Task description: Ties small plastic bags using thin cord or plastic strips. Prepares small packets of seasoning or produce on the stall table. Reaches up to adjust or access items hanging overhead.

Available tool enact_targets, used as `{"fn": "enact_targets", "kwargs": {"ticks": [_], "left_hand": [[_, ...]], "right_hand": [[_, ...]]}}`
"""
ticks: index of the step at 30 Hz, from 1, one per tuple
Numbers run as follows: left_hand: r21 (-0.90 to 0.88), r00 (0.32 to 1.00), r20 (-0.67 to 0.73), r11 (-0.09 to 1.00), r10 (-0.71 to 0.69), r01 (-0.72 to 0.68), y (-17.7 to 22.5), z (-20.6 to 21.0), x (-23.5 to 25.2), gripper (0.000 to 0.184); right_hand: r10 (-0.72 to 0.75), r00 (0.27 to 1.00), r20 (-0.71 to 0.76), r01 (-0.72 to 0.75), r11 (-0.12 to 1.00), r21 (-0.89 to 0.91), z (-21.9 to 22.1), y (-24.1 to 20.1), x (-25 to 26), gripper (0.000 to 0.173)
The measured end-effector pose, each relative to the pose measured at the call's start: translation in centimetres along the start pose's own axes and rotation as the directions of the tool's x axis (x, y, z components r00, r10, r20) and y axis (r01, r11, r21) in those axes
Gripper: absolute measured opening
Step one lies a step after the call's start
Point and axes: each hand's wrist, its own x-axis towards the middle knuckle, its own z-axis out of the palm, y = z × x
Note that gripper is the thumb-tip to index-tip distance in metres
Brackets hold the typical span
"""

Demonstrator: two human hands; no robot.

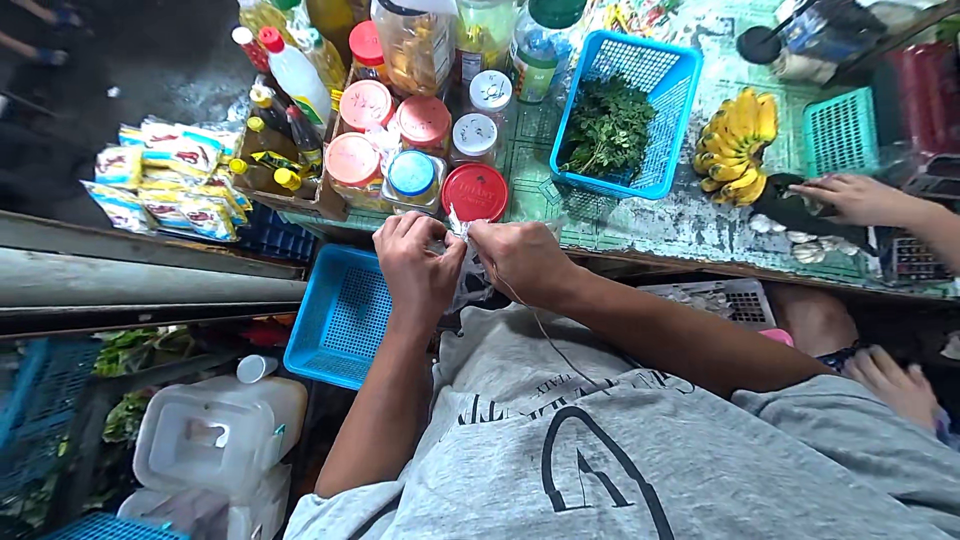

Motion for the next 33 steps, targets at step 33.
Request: {"fn": "enact_targets", "kwargs": {"ticks": [33], "left_hand": [[-0.028, 0.970, 0.106, 0.974, -0.220, 0.224, 0.1, 0.9, -0.2, 0.013]], "right_hand": [[-0.008, 1.000, 0.000, 0.008, 1.000, -0.005, 1.2, 0.8, 0.5, 0.015]]}}
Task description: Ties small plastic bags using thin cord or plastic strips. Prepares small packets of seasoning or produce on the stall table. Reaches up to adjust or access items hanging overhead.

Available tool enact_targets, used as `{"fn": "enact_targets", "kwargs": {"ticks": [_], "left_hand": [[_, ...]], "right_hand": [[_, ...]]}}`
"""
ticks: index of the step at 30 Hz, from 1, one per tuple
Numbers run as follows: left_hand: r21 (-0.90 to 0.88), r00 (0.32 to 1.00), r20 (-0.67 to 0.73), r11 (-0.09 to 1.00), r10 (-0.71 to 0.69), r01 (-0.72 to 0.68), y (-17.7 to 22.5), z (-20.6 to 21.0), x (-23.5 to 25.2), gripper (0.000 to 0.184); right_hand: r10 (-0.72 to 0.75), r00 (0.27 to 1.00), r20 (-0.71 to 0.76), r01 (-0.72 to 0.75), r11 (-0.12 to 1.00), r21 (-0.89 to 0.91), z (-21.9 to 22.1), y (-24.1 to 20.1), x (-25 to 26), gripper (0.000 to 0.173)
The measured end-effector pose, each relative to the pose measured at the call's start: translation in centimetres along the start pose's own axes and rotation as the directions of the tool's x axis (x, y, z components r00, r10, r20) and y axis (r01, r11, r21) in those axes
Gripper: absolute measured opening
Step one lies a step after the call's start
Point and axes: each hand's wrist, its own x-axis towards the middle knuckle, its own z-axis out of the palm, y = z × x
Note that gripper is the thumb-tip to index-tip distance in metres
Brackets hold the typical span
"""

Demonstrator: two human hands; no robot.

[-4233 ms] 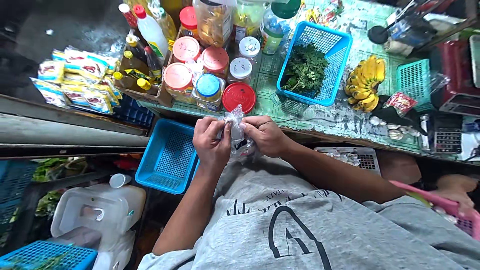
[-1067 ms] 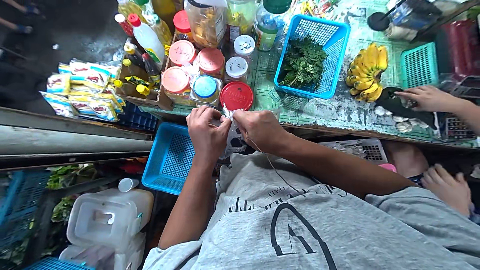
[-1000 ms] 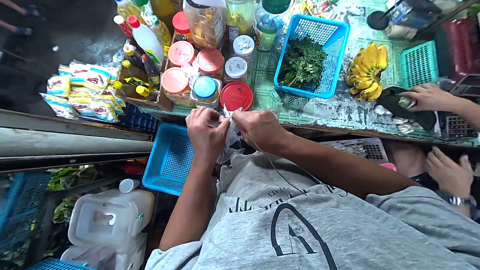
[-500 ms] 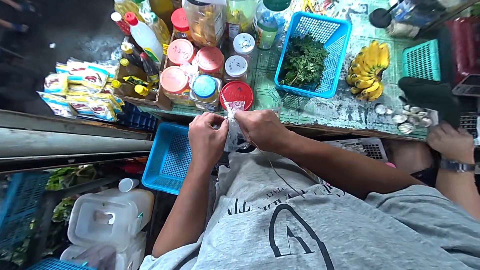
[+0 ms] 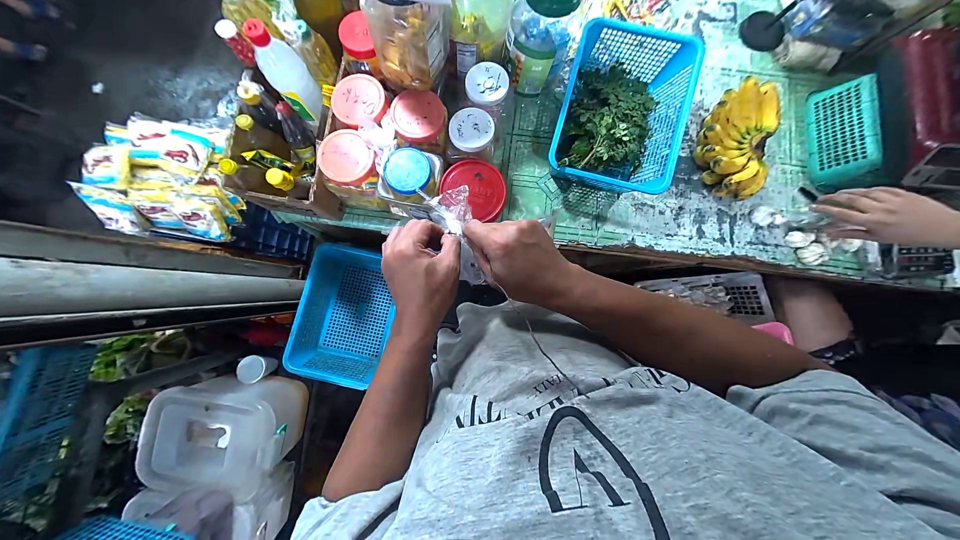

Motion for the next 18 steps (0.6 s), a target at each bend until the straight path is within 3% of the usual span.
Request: {"fn": "enact_targets", "kwargs": {"ticks": [5, 9, 13, 16, 18], "left_hand": [[0.028, 0.996, 0.065, 0.998, 0.061, -0.063, -0.9, -0.8, 0.6, 0.015], [0.049, 0.963, 0.142, 0.971, 0.227, -0.236, -1.9, -1.6, 0.8, 0.013], [0.013, 0.928, 0.230, 0.953, 0.292, -0.304, -2.0, -2.5, 1.1, 0.011], [-0.125, 0.901, 0.394, 0.982, 0.183, -0.144, -1.8, -3.5, 1.6, 0.009], [-0.257, 0.840, 0.526, 0.966, 0.132, 0.009, -1.9, -4.0, 1.9, 0.012]], "right_hand": [[-0.027, 0.998, 0.051, 0.026, 0.999, 0.022, 0.3, 0.3, 0.0, 0.010], [-0.137, 0.988, 0.071, 0.125, 0.981, 0.151, -0.1, 2.0, 0.0, 0.012], [-0.235, 0.969, 0.081, 0.214, 0.955, 0.205, -0.6, 2.9, -0.5, 0.012], [-0.295, 0.952, 0.084, 0.270, 0.935, 0.229, -1.4, 3.4, -0.8, 0.014], [-0.316, 0.945, 0.091, 0.287, 0.927, 0.240, -1.9, 3.5, -1.3, 0.014]]}}
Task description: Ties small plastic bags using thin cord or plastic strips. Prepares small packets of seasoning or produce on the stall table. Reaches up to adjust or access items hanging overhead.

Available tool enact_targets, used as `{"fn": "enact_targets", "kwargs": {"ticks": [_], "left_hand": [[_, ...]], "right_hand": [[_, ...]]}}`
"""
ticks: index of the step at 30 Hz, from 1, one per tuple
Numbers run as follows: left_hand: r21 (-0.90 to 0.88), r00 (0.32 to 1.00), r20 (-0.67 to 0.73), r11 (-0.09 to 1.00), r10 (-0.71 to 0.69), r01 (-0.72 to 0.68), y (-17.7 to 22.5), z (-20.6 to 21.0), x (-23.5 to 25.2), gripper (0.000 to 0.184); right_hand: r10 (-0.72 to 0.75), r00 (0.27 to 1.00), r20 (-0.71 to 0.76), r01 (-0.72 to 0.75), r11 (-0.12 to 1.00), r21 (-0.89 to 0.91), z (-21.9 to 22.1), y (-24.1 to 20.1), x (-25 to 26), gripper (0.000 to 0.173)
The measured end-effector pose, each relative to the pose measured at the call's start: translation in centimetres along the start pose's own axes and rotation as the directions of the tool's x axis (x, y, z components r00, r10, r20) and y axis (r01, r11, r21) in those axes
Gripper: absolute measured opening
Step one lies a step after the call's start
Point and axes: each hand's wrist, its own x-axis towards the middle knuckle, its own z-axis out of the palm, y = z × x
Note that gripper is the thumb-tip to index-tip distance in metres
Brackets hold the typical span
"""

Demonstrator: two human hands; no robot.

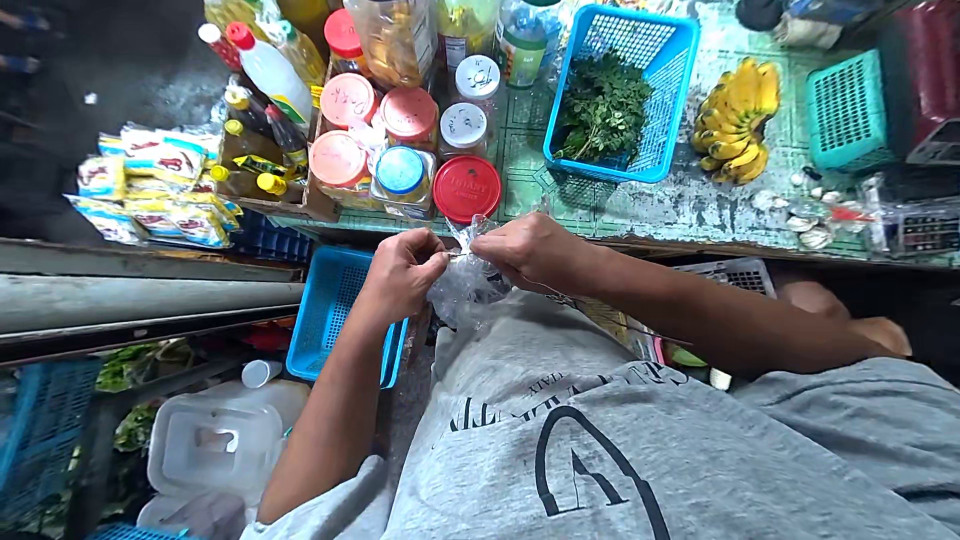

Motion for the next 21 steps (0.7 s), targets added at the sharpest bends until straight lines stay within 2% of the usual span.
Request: {"fn": "enact_targets", "kwargs": {"ticks": [2, 7, 10, 15, 17, 19, 21], "left_hand": [[-0.079, 0.999, 0.051, 0.997, 0.004, 0.000, -0.2, 0.0, 0.1, 0.011], [-0.006, 0.998, -0.026, 0.998, 0.058, -0.059, 0.6, 0.3, 0.3, 0.004], [0.050, 0.997, -0.025, 0.996, 0.069, -0.068, 0.8, 0.3, 0.8, 0.006], [0.008, 0.985, 0.084, 0.988, -0.153, 0.153, 1.1, 0.0, 2.3, 0.017], [0.110, 0.974, 0.084, 0.973, -0.212, 0.202, 1.5, 0.0, 2.4, 0.019], [0.284, 0.973, 0.025, 0.935, -0.229, 0.213, 2.1, 0.5, 2.3, 0.019], [0.366, 0.974, -0.046, 0.904, -0.222, 0.223, 1.9, 0.4, 2.1, 0.018]], "right_hand": [[0.006, 1.000, 0.017, -0.005, 1.000, -0.018, -0.4, -0.2, -0.2, 0.012], [0.034, 0.999, 0.027, -0.032, 0.996, -0.085, -0.9, -0.4, 0.2, 0.011], [0.034, 0.999, 0.034, -0.031, 0.994, -0.103, -0.9, -0.4, 0.4, 0.010], [0.008, 0.996, 0.084, 0.006, 0.987, -0.163, -1.0, -0.6, 0.7, 0.006], [0.001, 0.995, 0.103, 0.018, 0.983, -0.182, -0.9, -0.7, 0.8, 0.005], [-0.004, 0.996, 0.092, 0.021, 0.982, -0.187, -0.8, -0.4, 0.6, 0.006], [0.014, 0.999, 0.041, -0.007, 0.985, -0.173, -0.8, 0.0, 0.3, 0.008]]}}
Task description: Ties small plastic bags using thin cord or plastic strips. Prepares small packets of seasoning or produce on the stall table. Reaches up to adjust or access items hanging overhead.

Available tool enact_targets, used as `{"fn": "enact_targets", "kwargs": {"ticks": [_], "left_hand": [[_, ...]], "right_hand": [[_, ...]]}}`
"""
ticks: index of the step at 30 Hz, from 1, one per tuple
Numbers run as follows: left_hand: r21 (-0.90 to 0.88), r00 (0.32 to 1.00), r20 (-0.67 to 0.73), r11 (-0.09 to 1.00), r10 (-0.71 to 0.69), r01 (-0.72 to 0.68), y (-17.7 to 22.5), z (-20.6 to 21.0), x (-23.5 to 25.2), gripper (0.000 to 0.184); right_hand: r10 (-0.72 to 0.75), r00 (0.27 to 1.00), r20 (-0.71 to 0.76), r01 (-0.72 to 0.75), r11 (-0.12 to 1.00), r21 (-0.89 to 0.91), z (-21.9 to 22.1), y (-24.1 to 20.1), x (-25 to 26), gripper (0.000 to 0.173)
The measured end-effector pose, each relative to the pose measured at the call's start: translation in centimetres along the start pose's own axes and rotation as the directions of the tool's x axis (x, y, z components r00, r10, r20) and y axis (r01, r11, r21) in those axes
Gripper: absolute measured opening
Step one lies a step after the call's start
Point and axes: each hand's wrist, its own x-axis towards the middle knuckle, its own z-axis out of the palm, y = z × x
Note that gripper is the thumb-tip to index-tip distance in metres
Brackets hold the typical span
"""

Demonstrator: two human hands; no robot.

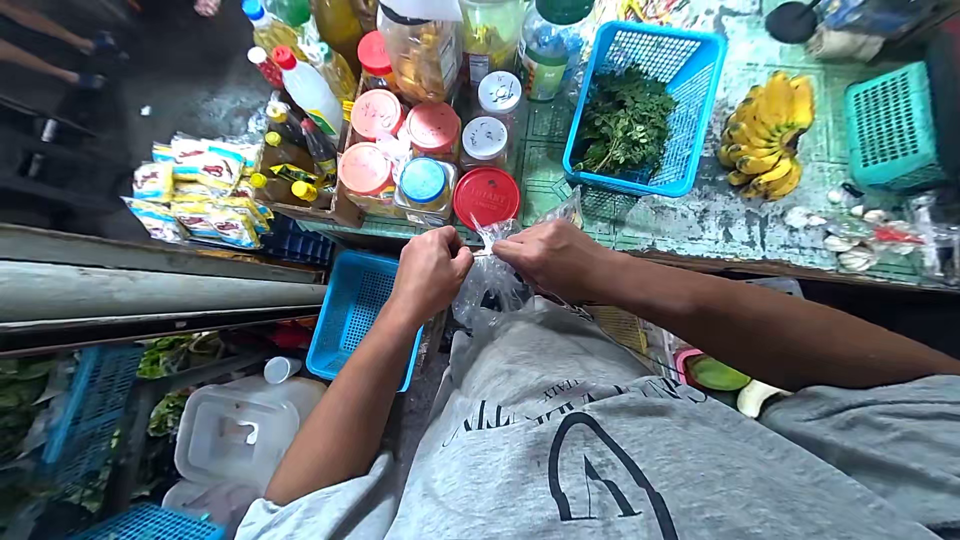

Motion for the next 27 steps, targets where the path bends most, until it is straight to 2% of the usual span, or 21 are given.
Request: {"fn": "enact_targets", "kwargs": {"ticks": [3, 6, 8, 10, 12, 13, 16, 19, 22, 24, 27], "left_hand": [[-0.047, 0.995, -0.089, 0.998, -0.049, 0.045, -2.7, -0.7, -0.4, 0.018], [-0.322, 0.993, -0.121, 0.946, -0.011, -0.029, -3.3, 0.5, -1.4, 0.016], [-0.568, 0.981, -0.189, 0.810, 0.044, -0.146, -2.9, 2.0, -1.3, 0.014], [-0.760, 0.969, -0.219, 0.603, 0.115, -0.244, -2.5, 2.9, -1.0, 0.029], [-0.856, 0.968, -0.206, 0.454, 0.141, -0.248, -1.7, 4.0, -0.8, 0.041], [-0.872, 0.972, -0.210, 0.430, 0.105, -0.235, -1.1, 4.6, -0.9, 0.039], [-0.861, 0.954, -0.300, 0.433, -0.011, -0.266, 1.0, 6.2, -1.3, 0.015], [-0.777, 0.925, -0.380, 0.550, -0.021, -0.306, 3.1, 7.3, -1.8, 0.012], [-0.661, 0.909, -0.416, 0.673, 0.040, -0.332, 3.2, 7.4, -2.1, 0.011], [-0.643, 0.914, -0.400, 0.691, 0.065, -0.330, 2.6, 6.6, -2.3, 0.010], [-0.724, 0.937, -0.350, 0.637, -0.010, -0.265, 1.6, 5.5, -2.1, 0.012]], "right_hand": [[0.106, 0.987, -0.117, -0.100, 0.993, 0.057, -0.5, 0.8, -0.8, 0.012], [0.203, 0.965, -0.166, -0.171, 0.967, 0.189, 0.0, 0.5, -1.3, 0.017], [0.254, 0.954, -0.161, -0.204, 0.940, 0.274, 0.4, -0.1, -1.0, 0.018], [0.291, 0.940, -0.179, -0.222, 0.918, 0.328, 0.7, -0.5, -0.6, 0.018], [0.337, 0.917, -0.215, -0.247, 0.900, 0.358, 0.9, -0.7, -0.4, 0.020], [0.362, 0.902, -0.237, -0.260, 0.891, 0.372, 1.1, -0.8, -0.3, 0.021], [0.424, 0.858, -0.290, -0.292, 0.867, 0.405, 1.9, -1.3, 0.0, 0.021], [0.464, 0.818, -0.340, -0.318, 0.857, 0.405, 3.1, -1.5, 0.3, 0.018], [0.463, 0.809, -0.362, -0.318, 0.863, 0.394, 3.2, -1.5, 0.5, 0.017], [0.460, 0.809, -0.365, -0.317, 0.866, 0.387, 2.7, -1.4, 0.5, 0.019], [0.466, 0.798, -0.383, -0.320, 0.866, 0.385, 2.6, -1.1, 0.3, 0.022]]}}
